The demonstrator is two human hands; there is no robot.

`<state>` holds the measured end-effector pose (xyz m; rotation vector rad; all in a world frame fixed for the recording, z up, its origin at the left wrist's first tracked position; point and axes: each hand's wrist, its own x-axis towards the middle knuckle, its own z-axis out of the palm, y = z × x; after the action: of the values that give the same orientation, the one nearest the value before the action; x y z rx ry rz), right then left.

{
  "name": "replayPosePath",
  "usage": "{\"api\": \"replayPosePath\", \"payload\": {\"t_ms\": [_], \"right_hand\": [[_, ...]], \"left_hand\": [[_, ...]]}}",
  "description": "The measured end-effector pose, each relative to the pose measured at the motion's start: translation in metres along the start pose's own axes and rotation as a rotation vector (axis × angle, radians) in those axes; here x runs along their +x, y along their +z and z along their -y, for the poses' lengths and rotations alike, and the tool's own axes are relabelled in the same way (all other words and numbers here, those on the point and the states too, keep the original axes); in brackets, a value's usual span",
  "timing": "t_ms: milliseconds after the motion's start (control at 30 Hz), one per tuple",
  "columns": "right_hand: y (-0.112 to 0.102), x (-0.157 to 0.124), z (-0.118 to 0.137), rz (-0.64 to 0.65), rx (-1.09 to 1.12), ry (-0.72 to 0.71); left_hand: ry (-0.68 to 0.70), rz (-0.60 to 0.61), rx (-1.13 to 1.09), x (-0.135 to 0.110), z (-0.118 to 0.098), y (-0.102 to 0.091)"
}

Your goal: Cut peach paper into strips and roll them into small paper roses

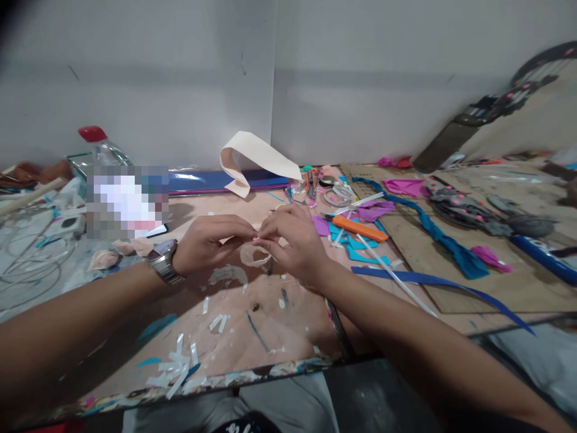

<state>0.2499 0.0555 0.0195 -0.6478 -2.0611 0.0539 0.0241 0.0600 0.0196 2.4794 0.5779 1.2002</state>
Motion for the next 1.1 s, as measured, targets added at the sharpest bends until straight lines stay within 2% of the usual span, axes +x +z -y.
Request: {"api": "replayPosePath", "payload": {"t_ms": [300,533,800,1100], "right_hand": [[-0.0012,0.0002,-0.0004,-0.014,-0.053,0.061],[-0.0001,-0.0014,-0.0032,-0.025,-0.059,0.032],[-0.0003,0.0006,0.0009,0.013,-0.067,0.044],[-0.0022,0.0029,0.0031,0.019,-0.076,-0.037]], "left_hand": [[-0.033,0.001,-0.121,0.001,-0.0011,0.0028],[-0.142,0.035,-0.268,0.0041,-0.0013,0.0026],[-0.217,-0.019,-0.247,0.0015,-0.0027,0.0059],[-0.27,-0.032,-0.246,0.0032,-0.003,0.0038]]}}
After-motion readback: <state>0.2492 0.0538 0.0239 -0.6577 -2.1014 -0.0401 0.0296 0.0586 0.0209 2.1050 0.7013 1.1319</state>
